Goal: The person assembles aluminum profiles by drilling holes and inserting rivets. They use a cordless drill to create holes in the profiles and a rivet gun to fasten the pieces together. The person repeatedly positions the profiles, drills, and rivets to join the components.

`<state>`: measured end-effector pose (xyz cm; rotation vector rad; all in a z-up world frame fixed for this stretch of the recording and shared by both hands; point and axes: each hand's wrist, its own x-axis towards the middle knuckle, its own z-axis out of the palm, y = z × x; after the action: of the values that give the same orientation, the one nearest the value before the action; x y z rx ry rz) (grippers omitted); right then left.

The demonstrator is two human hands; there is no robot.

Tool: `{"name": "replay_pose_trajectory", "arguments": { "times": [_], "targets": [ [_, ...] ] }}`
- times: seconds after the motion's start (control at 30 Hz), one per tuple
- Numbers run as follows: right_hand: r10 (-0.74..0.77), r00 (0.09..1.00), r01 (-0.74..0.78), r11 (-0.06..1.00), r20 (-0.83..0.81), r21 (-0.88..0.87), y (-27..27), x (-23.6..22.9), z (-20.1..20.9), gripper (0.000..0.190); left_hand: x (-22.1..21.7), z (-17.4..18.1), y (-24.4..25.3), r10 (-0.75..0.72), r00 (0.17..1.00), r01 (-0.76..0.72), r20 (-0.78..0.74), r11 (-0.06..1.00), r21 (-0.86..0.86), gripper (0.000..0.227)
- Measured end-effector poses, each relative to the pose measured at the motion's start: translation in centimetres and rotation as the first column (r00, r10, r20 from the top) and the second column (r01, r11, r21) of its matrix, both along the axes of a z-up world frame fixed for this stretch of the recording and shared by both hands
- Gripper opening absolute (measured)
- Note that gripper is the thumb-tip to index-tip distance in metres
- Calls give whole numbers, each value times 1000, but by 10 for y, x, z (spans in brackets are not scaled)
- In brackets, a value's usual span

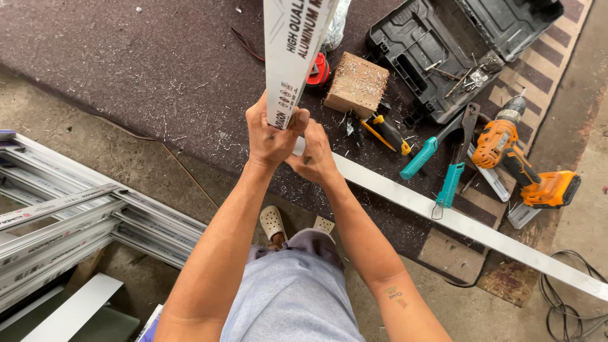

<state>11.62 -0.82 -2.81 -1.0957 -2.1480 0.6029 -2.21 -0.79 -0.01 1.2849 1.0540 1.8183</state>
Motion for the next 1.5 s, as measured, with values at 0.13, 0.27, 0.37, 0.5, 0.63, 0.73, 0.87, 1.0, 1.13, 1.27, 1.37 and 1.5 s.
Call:
{"name": "replay_pose_trajectory", "arguments": {
  "times": [0.13, 0.27, 0.37, 0.5, 0.63, 0.73, 0.87, 1.0, 1.13, 1.27, 1.37, 1.5],
  "targets": [
    [-103, 986, 103, 995, 131, 9, 2, -5, -24, 32, 0, 2, 0, 4, 1000, -4, -25, 1000, 6, 33],
    [-73, 988, 60, 993, 133, 102, 2, -5, -34, 34, -1, 3, 1, -6, 1000, 6, -11, 1000, 7, 36],
    [-43, 992, 32, 996, 122, 87, 2, -3, -34, 39, -1, 0, 1, 17, 996, -19, -86, 1000, -21, 33],
    [12, 993, -22, 996, 114, 90, 6, -2, -34, 44, -2, 1, 0, -11, 999, 12, -43, 1000, 10, 35],
    [27, 990, -35, 998, 137, 54, 6, 2, -34, 50, -3, 3, 0, -12, 999, 13, -43, 1000, 11, 34],
    [19, 992, -25, 999, 128, 45, 5, 1, -35, 53, -3, 3, 1, -2, 999, 3, -52, 1000, 8, 36],
    [44, 988, -54, 996, 145, 64, 5, 4, -39, 57, -3, -2, 1, 4, 998, -2, -65, 1000, 30, 39],
    [60, 982, -85, 987, 177, 136, 10, 5, -52, 54, -3, -11, 3, -5, 998, 8, -62, 998, 60, 37],
    [14, 970, -23, 999, 243, 32, 11, 7, -53, 61, -5, -10, 1, -72, 997, 73, -18, 996, 56, 38],
    [6, 967, -20, 998, 254, 54, 8, 5, -48, 66, -4, -11, 1, -56, 998, 58, -32, 997, 58, 39],
    [-5, 972, -9, 998, 236, 60, 6, 5, -33, 68, -5, -12, 1, -35, 996, 41, -79, 996, 77, 37],
    [-7, 1000, 9, 992, -16, 123, -10, 56, -1, 59, -4, -9, 1, 20, 983, -5, -185, 997, 83, 36]
  ]
}}
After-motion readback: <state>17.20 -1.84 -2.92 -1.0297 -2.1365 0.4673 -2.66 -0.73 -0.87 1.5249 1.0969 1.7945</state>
